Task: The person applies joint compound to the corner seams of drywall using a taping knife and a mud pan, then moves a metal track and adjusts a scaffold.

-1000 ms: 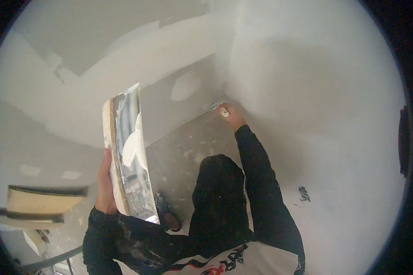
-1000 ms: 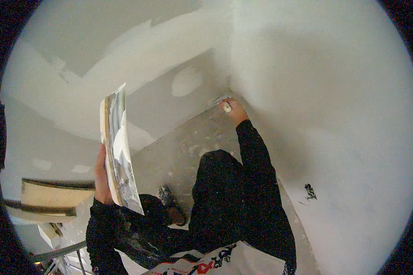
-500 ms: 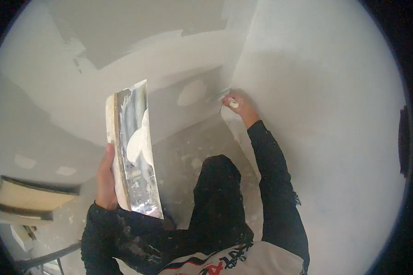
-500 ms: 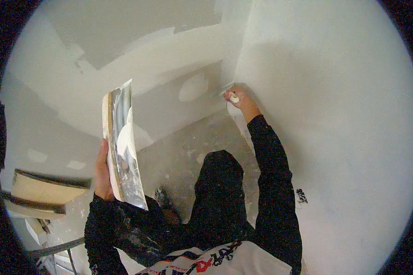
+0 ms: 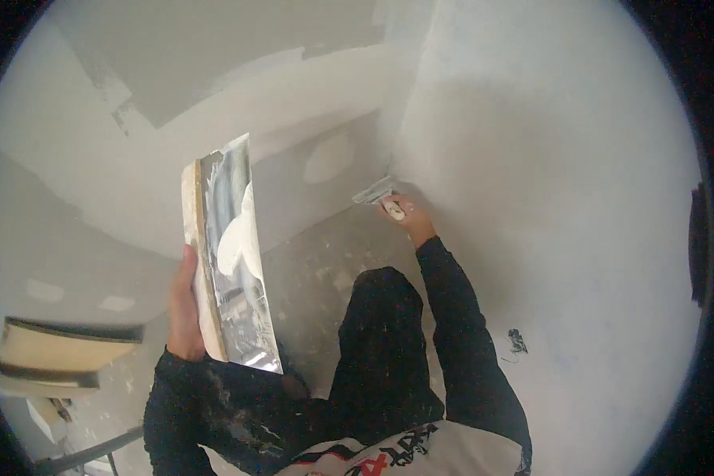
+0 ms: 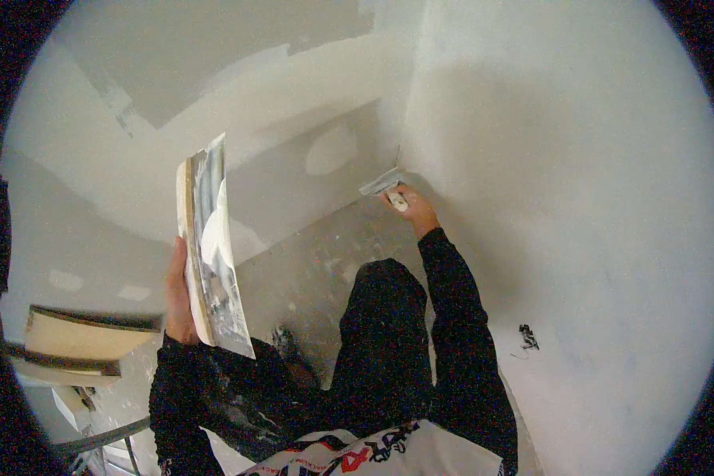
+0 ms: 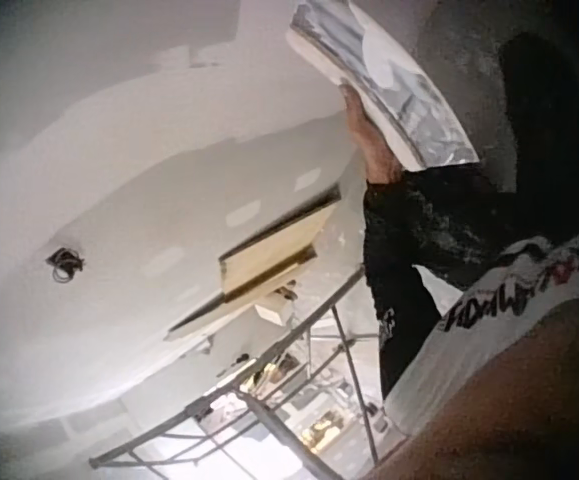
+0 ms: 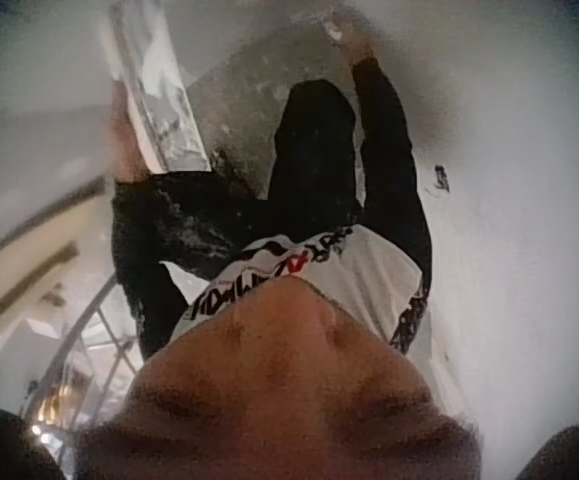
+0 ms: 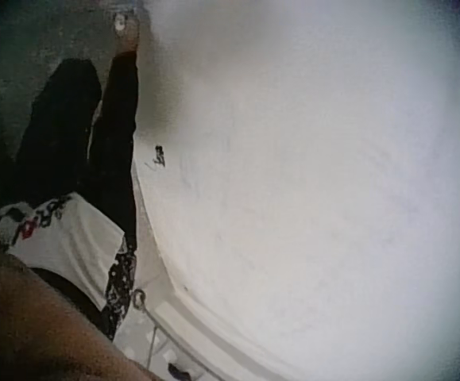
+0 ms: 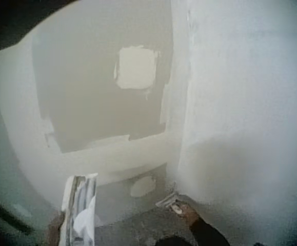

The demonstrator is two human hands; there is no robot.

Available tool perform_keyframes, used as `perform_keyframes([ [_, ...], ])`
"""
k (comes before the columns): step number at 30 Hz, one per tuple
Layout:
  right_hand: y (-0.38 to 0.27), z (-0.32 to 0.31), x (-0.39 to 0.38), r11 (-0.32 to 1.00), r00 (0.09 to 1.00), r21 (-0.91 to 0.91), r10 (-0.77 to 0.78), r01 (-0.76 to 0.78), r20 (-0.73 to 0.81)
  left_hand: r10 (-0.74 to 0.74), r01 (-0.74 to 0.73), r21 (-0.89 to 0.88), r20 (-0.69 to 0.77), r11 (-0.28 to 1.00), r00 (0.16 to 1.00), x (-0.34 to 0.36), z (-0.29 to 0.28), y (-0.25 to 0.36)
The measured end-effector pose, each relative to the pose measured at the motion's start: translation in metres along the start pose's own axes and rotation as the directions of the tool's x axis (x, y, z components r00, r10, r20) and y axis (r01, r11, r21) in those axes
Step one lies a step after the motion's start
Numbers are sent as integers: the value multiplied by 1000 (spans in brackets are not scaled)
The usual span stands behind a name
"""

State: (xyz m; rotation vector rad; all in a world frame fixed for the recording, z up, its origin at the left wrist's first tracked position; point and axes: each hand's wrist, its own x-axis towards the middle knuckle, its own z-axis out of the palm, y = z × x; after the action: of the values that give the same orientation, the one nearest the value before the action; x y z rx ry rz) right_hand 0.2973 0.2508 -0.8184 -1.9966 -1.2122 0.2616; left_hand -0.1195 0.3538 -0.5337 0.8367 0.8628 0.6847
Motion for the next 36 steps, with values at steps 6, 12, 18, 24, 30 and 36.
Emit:
perform_keyframes([
  [6, -12, 40, 54, 966, 991, 237, 86, -107, 99, -17, 16, 15, 91, 1000, 996, -11, -26, 14],
  [12, -28, 13, 118, 989, 990, 128, 65, -81, 127, -30, 33, -17, 122, 999, 992, 2, -34, 10],
  [18, -140, -111, 131, 987, 989, -72, -143, 141, -22, -90, 104, -55, 217, 993, 972, 3, -22, 10],
  [24, -191, -143, -8, 856, 882, 327, -262, 400, -393, 34, -39, 18, 244, 999, 969, 5, -28, 4],
  [30, -286, -132, -188, 168, 918, 903, 76, -396, 388, 240, -298, 253, 237, 920, 942, 13, -62, 4],
  [36, -307, -105, -223, 226, 775, 764, -53, -605, 630, 297, -391, 457, 264, 799, 918, -15, -28, 22],
])
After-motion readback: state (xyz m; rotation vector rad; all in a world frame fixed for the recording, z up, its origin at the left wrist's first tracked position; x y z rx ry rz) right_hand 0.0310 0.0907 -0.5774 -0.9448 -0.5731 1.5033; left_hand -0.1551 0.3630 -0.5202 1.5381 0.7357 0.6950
